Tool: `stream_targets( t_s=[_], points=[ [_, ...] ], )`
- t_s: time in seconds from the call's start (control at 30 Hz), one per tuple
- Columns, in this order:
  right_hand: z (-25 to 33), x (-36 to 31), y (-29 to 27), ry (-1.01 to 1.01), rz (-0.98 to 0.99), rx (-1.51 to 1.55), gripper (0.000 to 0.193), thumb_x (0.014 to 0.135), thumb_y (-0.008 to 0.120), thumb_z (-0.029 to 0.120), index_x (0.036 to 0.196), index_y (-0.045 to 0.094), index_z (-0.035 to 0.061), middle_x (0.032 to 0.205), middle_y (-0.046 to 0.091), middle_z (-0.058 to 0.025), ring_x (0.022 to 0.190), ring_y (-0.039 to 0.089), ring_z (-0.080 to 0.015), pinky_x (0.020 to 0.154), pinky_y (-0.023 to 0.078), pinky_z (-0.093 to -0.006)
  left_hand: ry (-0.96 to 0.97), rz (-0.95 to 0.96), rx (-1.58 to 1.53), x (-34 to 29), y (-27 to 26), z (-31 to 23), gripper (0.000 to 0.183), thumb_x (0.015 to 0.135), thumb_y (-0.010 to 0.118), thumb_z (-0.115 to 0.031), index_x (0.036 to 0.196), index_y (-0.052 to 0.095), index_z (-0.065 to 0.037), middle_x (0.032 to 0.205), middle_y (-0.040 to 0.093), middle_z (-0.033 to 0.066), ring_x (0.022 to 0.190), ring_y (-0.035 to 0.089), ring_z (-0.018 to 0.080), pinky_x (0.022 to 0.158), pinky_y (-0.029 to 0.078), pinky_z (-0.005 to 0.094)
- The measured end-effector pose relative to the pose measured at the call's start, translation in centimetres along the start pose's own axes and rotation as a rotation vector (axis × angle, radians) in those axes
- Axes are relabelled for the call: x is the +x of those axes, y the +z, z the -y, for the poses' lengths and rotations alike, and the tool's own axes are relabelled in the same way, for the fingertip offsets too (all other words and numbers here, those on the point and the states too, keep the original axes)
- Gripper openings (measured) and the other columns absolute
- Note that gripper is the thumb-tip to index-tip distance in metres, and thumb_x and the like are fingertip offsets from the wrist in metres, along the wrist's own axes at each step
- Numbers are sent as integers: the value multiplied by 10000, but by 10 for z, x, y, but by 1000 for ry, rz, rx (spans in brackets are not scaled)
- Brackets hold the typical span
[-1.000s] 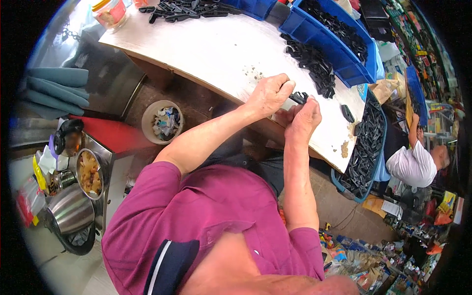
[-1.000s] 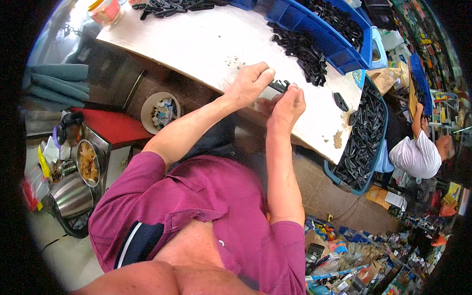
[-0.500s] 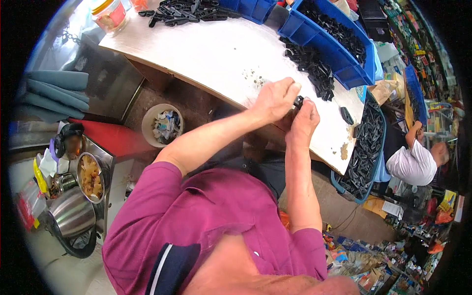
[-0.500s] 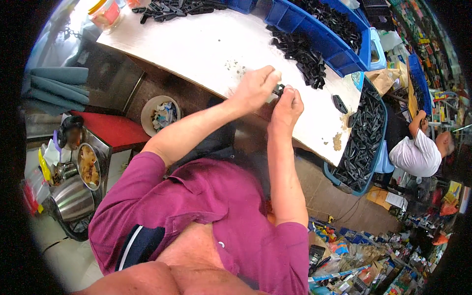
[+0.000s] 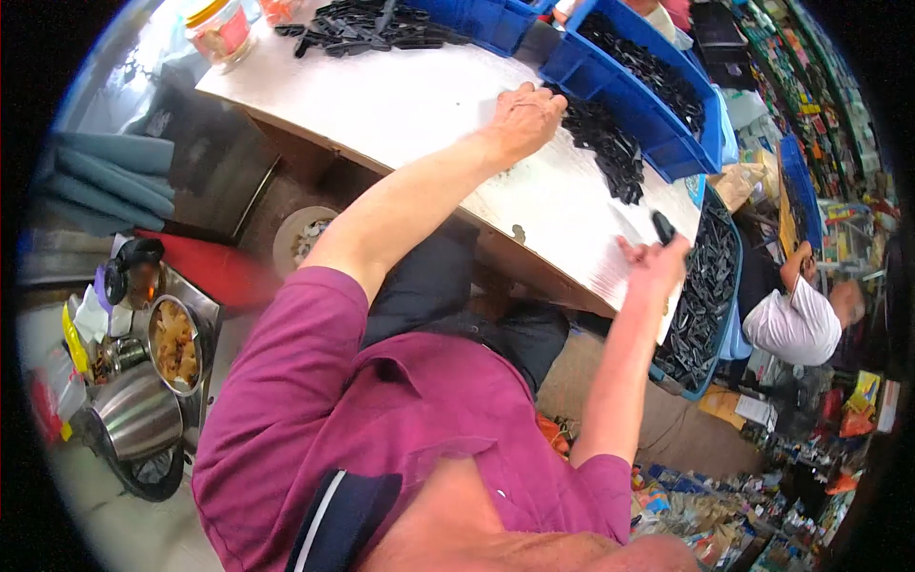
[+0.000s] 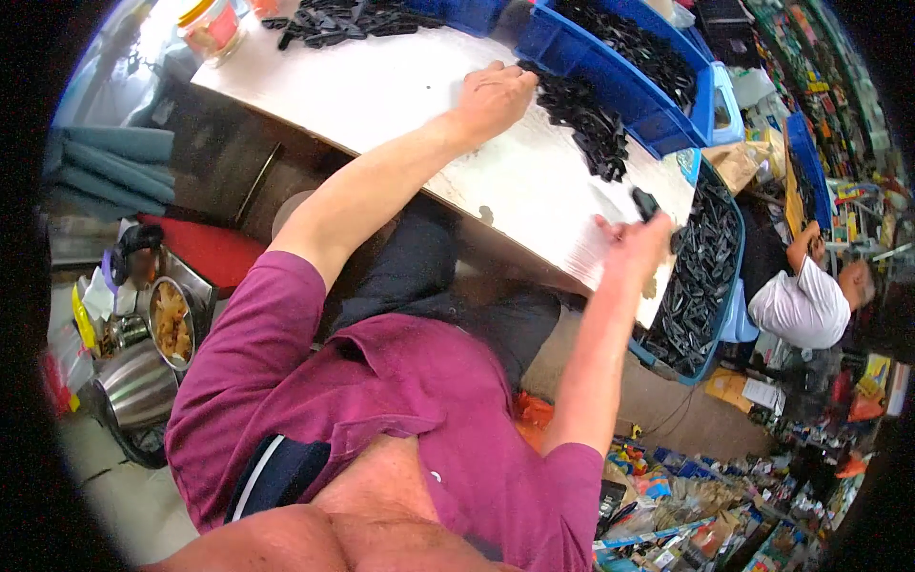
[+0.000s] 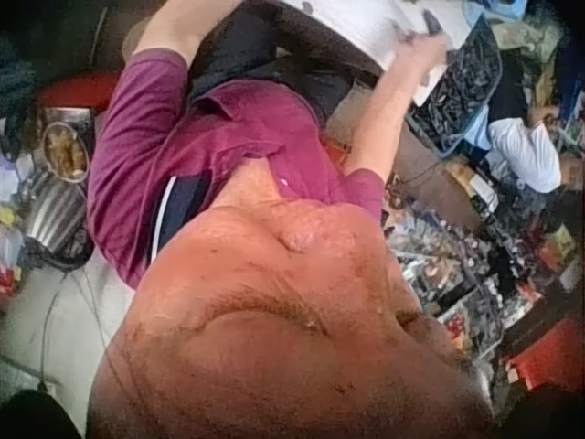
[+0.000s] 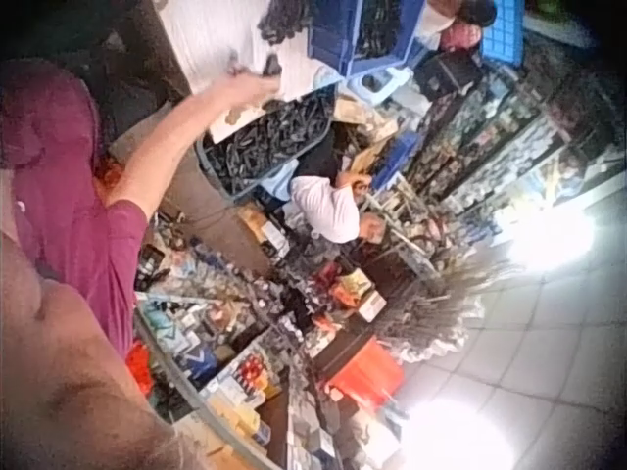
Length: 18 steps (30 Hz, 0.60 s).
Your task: The person assembles plastic components by picking up plastic parts from the table and bins, fitting them together by hand, and placing the assembled pieces onto the table.
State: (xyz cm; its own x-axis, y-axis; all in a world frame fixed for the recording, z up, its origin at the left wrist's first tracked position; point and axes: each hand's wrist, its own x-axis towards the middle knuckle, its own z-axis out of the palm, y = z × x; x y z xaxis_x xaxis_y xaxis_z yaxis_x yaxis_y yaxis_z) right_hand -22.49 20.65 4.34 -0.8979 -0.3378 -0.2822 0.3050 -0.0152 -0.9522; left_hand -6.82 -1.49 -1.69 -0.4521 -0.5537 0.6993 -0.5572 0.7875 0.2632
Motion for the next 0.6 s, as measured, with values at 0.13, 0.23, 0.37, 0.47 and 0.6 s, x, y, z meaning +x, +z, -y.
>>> stream_targets(
  t_s=[0.13,0.23,0.37,0.47,0.6],
  points=[
    [28,55,-44,-21,-303,138,464,922,548,344,1058,477,-93,689,477,-163,566,526,-281,602,609,-563,-165,-77,-148,-1,-1,-2,129,846,596,-151,831,678,-53,772,690,132,734,671,304,655,535,394],
    [31,54,-54,-109,-407,118,484,934,554,356,1059,440,-97,607,412,-129,562,518,-279,632,606,-612,-453,8,-673,-12,-27,-14,217,818,590,-202,879,697,-23,825,691,202,790,686,335,722,542,410],
    [13,25,-25,-67,-175,31,530,943,526,413,1155,479,-70,549,372,-82,524,483,-247,651,591,-606,-555,97,-1011,-32,-31,-29,195,795,630,-184,874,689,-16,785,692,162,733,679,247,679,524,354],
    [-7,-3,10,140,229,-95,577,968,476,495,1190,503,-37,497,343,-44,463,438,-222,613,578,-536,-553,123,-1128,-40,-46,-60,155,800,672,-154,867,682,-15,760,682,125,706,658,175,663,515,314],
    [-24,-32,42,185,483,-216,483,980,453,490,975,538,15,465,333,-29,415,400,-203,510,536,-458,-472,98,-1281,-51,-40,-85,134,812,678,-138,875,690,-21,748,695,115,681,654,155,660,521,305]
  ],
)
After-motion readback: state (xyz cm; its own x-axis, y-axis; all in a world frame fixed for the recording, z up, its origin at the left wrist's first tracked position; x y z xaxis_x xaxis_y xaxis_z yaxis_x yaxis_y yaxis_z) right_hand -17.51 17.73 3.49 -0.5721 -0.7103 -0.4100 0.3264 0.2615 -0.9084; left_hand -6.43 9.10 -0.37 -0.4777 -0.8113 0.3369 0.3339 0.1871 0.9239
